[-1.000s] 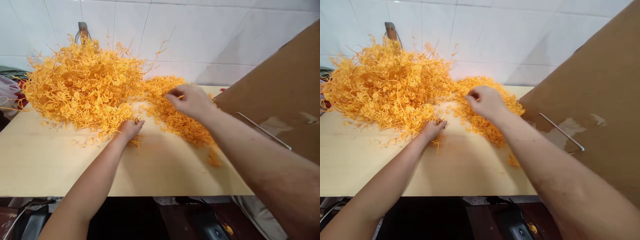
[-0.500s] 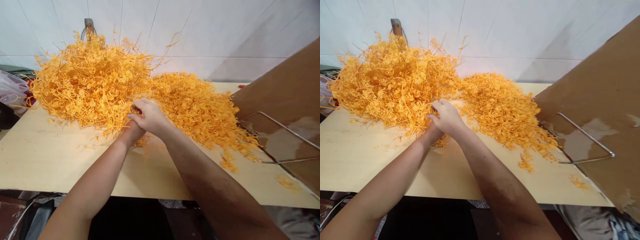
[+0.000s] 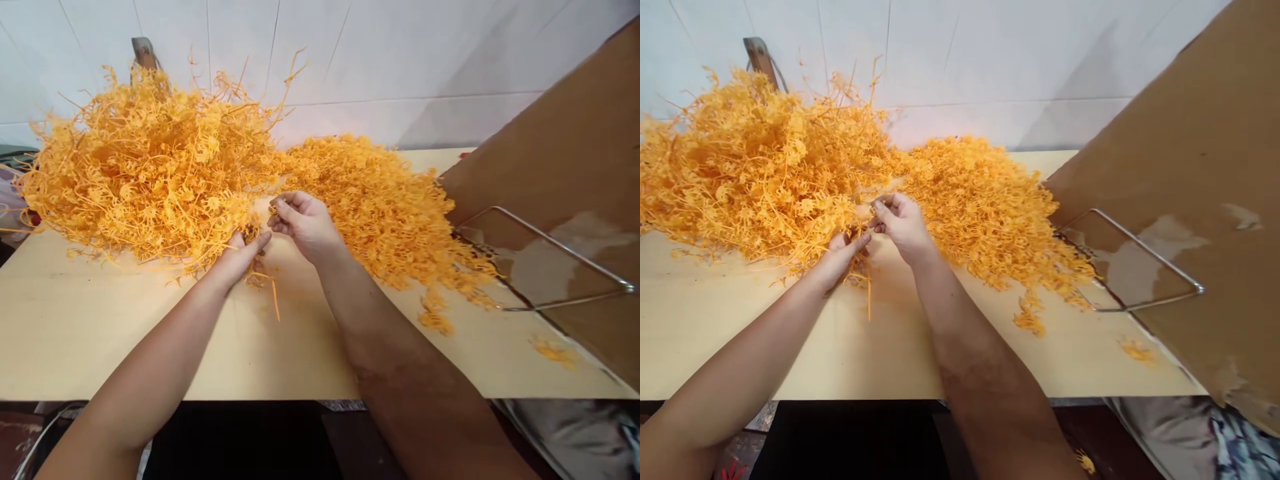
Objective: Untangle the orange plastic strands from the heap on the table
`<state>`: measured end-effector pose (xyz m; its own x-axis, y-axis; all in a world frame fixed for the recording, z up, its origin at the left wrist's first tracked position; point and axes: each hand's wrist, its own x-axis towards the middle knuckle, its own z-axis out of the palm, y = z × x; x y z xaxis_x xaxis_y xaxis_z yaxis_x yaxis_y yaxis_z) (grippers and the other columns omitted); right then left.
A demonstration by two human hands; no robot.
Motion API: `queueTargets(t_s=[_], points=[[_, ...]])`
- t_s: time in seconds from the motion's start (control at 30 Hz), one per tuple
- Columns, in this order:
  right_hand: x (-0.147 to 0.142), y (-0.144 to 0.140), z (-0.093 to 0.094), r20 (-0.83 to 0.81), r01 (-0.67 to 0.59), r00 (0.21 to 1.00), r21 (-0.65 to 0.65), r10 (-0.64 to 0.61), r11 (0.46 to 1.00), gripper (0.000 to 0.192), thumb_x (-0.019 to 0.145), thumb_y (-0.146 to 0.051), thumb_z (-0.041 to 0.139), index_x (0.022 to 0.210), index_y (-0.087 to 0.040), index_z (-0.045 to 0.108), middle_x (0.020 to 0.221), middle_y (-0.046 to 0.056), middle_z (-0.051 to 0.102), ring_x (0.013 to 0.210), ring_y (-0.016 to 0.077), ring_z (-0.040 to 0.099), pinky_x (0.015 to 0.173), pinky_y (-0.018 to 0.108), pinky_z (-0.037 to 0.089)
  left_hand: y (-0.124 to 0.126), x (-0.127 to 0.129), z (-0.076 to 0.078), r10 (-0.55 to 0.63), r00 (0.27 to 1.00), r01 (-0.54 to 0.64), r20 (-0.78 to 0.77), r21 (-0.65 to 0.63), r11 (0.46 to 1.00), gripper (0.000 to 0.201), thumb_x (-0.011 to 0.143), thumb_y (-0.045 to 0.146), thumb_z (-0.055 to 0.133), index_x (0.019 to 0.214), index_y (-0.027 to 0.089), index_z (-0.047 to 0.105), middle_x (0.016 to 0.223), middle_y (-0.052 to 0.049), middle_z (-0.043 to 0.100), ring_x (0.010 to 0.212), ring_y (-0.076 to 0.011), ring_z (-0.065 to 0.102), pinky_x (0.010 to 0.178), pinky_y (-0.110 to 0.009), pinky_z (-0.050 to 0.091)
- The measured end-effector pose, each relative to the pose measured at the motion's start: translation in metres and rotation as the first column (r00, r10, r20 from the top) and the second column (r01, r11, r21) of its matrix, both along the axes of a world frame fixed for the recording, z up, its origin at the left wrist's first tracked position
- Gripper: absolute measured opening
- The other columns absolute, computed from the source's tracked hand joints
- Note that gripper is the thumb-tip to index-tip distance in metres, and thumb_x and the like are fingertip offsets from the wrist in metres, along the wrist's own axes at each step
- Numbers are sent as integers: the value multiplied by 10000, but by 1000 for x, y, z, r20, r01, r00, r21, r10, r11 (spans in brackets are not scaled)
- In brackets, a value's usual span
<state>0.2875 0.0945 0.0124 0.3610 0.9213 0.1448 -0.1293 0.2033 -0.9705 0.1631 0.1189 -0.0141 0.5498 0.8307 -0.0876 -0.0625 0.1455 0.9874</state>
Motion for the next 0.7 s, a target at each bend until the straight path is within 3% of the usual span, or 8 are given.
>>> queueTargets(t_s=[0.17,0.3,0.4,0.57,0.7], points=[[-6,1,-4,66,-92,993,-34,94,995,350,641,-429,685,731,-185,451,592,-62,486,513,46,484,501,185,411,1,-2,6,-6,990,20,137,-100,995,357,717,497,568,743,144,521,614,30,472,498,-43,447,463,-175,371],[-9,0,-8,254,-126,956,-92,146,988,303,774,-436,550,668,-182,423,503,-55,463,465,55,433,483,197,365,6,1,3,113,973,-73,202,-196,978,377,736,527,530,686,155,497,496,58,394,423,-41,406,429,-176,345],[-13,-1,-9,424,-196,878,-110,224,975,330,831,-405,470,597,-186,390,485,-52,410,455,60,369,476,210,322,8,4,0,207,947,-149,247,-234,961,296,721,439,590,703,152,520,515,52,463,456,-50,461,461,-179,382],[-18,-1,-15,607,-224,757,-108,243,969,262,858,-288,384,617,-186,401,548,-38,380,514,83,362,516,229,301,6,6,1,249,925,-155,288,-312,937,158,708,282,604,722,130,561,589,23,581,506,-68,533,508,-186,425],[-21,-1,-16,816,-130,552,-119,172,984,225,844,-254,372,641,-177,432,632,7,482,591,113,417,581,253,307,5,9,3,380,890,-272,251,-377,885,95,731,161,542,641,131,534,515,43,540,450,-44,492,510,-165,402]])
